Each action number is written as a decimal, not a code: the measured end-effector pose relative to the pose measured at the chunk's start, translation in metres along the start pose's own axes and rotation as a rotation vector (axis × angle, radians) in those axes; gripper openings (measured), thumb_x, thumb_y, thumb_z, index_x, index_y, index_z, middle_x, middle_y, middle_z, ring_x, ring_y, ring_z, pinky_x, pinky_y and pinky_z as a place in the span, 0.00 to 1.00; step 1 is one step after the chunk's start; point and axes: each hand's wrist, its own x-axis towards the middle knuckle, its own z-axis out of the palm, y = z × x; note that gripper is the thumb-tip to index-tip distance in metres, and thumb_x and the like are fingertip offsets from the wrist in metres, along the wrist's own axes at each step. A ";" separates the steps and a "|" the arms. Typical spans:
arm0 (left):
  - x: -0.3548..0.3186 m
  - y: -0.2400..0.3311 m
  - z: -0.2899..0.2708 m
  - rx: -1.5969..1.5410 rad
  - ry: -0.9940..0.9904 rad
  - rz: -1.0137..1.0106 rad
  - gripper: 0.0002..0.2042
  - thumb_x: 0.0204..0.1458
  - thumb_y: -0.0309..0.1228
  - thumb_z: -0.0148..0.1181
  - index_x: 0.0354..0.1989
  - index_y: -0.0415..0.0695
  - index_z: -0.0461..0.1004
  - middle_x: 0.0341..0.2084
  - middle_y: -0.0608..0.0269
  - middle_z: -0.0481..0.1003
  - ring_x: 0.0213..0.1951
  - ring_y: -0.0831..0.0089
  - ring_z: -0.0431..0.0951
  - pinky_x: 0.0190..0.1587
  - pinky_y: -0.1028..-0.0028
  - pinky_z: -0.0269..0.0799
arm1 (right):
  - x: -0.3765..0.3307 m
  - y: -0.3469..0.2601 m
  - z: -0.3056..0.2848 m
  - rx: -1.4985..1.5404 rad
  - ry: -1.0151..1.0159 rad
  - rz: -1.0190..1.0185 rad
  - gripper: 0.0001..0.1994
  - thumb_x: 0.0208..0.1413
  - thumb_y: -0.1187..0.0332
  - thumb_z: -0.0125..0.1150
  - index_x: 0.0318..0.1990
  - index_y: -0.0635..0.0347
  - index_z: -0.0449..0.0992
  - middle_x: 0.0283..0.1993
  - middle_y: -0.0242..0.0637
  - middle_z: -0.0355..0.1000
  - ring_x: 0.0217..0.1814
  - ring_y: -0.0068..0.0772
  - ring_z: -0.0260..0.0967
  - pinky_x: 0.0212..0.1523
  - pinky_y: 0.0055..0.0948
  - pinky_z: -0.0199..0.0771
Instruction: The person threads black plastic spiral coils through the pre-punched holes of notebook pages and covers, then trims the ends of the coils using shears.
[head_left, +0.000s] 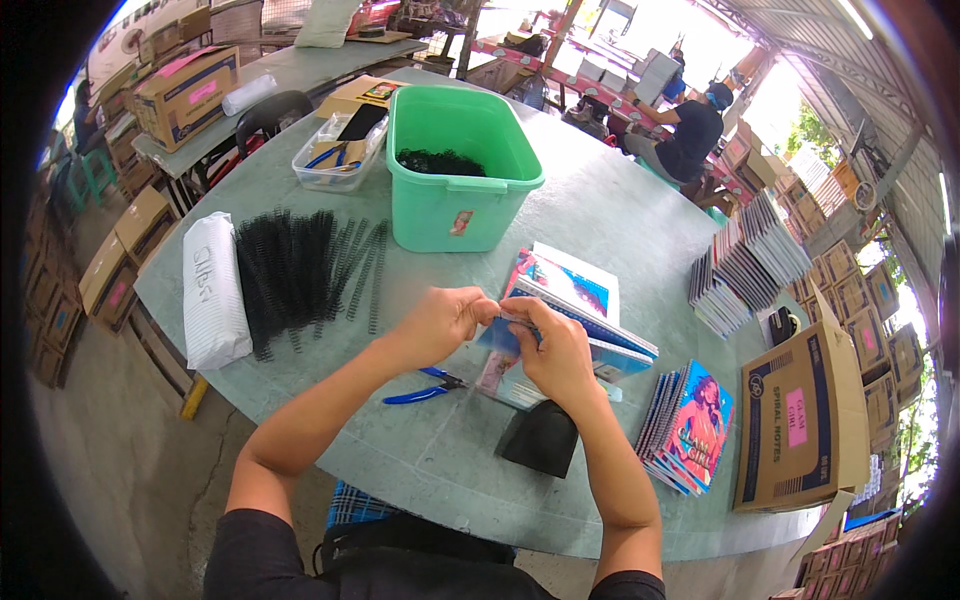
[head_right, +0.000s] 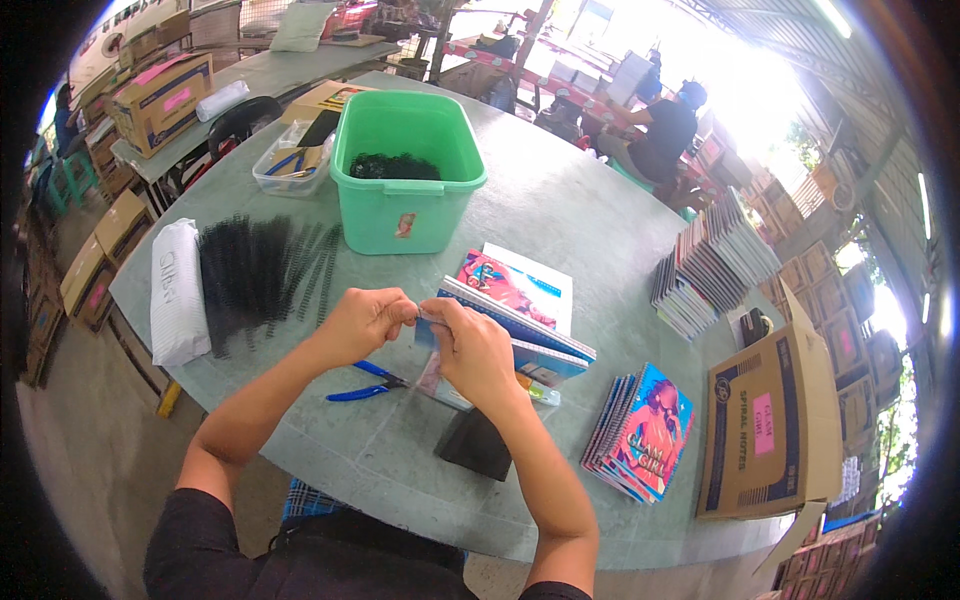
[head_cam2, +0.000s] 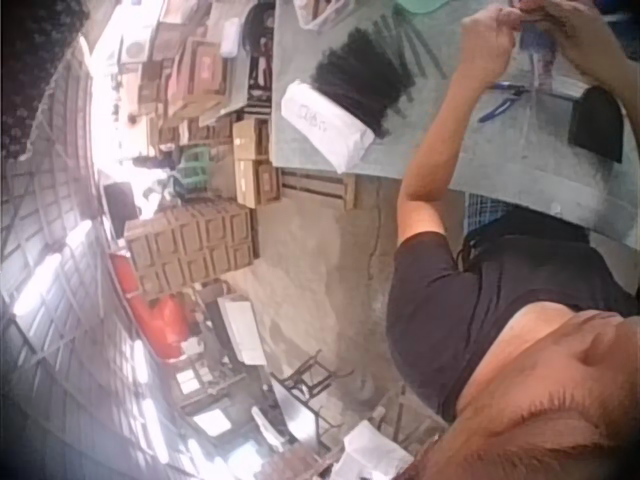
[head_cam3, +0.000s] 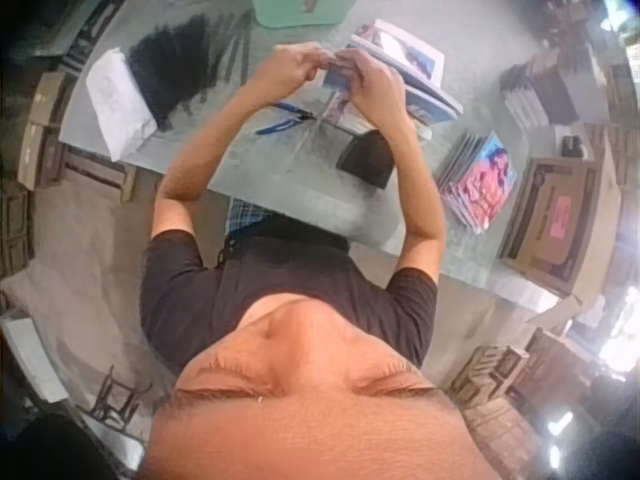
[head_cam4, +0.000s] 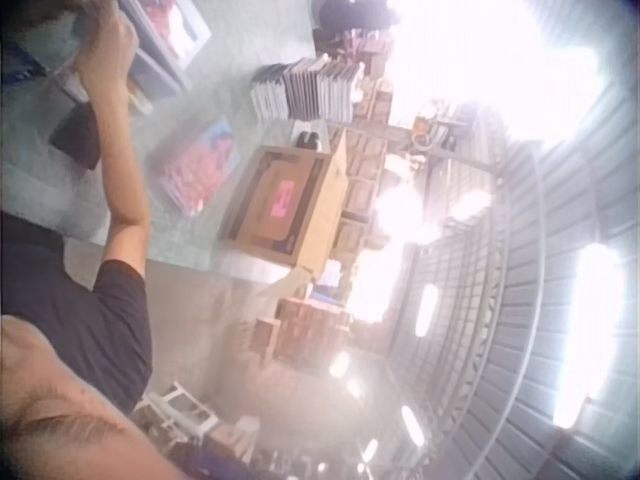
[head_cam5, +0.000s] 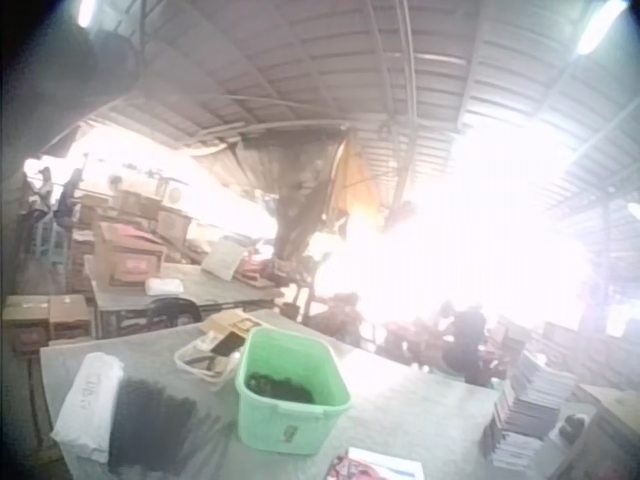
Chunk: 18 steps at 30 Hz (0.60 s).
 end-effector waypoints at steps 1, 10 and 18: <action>0.000 0.005 -0.003 -0.071 -0.090 -0.169 0.15 0.58 0.40 0.52 0.29 0.39 0.74 0.15 0.62 0.70 0.17 0.74 0.70 0.23 0.75 0.66 | -0.001 0.001 0.000 0.009 -0.003 0.006 0.13 0.49 0.76 0.55 0.44 0.58 0.71 0.34 0.41 0.75 0.39 0.45 0.73 0.38 0.40 0.70; 0.003 -0.002 -0.031 0.328 -0.142 0.037 0.09 0.49 0.32 0.61 0.36 0.40 0.74 0.25 0.55 0.74 0.25 0.72 0.74 0.29 0.73 0.69 | -0.006 0.007 -0.016 -0.318 -0.116 0.021 0.11 0.54 0.67 0.54 0.44 0.58 0.73 0.35 0.43 0.75 0.37 0.46 0.73 0.39 0.39 0.70; 0.005 -0.013 -0.036 0.289 -0.067 0.087 0.12 0.50 0.35 0.60 0.39 0.43 0.73 0.27 0.55 0.72 0.25 0.67 0.73 0.30 0.70 0.68 | 0.004 0.011 0.002 -0.241 0.164 -0.019 0.08 0.50 0.64 0.60 0.36 0.54 0.72 0.32 0.36 0.74 0.37 0.40 0.72 0.36 0.37 0.69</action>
